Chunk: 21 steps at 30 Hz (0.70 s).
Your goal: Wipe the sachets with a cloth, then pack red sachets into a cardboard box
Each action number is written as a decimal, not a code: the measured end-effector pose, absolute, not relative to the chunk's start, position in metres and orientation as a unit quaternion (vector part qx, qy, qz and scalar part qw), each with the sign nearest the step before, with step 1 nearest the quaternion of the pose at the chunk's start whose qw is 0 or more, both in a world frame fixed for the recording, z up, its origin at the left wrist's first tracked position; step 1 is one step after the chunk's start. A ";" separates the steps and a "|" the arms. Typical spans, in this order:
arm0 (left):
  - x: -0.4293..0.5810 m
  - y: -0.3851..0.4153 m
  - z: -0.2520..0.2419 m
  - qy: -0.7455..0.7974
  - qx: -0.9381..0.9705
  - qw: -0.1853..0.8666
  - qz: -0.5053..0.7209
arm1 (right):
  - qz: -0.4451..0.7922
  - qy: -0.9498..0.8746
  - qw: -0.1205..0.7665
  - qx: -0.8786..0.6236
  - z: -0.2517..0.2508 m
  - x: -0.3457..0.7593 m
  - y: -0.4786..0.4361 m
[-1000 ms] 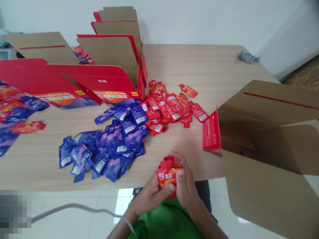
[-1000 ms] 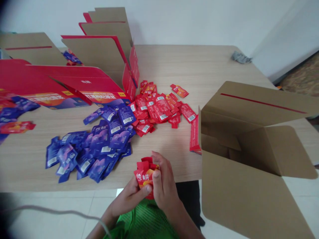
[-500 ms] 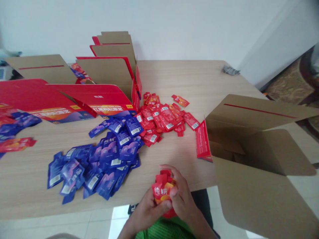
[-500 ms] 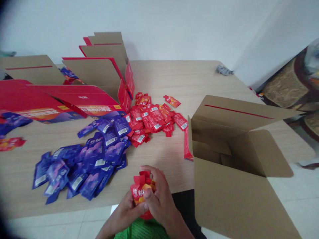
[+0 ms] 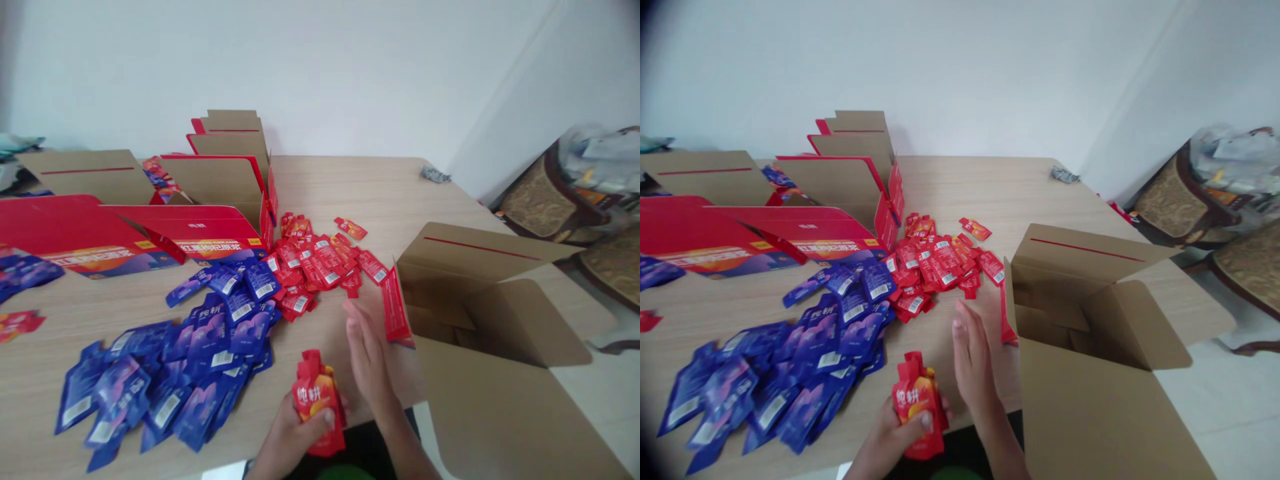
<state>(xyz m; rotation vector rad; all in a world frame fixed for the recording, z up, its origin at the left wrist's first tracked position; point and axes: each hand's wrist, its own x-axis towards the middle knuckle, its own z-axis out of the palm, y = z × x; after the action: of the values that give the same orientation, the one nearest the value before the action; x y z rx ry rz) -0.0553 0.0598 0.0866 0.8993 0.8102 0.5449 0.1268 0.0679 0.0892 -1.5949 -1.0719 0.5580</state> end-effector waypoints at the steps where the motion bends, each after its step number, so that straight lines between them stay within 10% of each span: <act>1: -0.053 0.060 0.086 0.386 0.390 0.790 0.273 | 0.180 -0.454 0.526 -0.696 0.082 0.132 0.080; 7: -0.051 0.061 0.076 0.436 0.289 0.785 0.332 | 0.038 -0.456 0.435 -0.775 0.042 0.160 0.129; 21: -0.063 0.064 0.069 0.395 0.243 0.819 0.337 | 0.055 -0.359 0.525 -0.770 0.032 0.196 0.159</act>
<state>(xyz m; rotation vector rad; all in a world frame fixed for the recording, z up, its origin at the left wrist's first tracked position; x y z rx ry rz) -0.0628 0.0640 0.0688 0.5183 0.8414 0.7179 0.1964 0.1591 0.0318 -1.8407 -0.8579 0.1308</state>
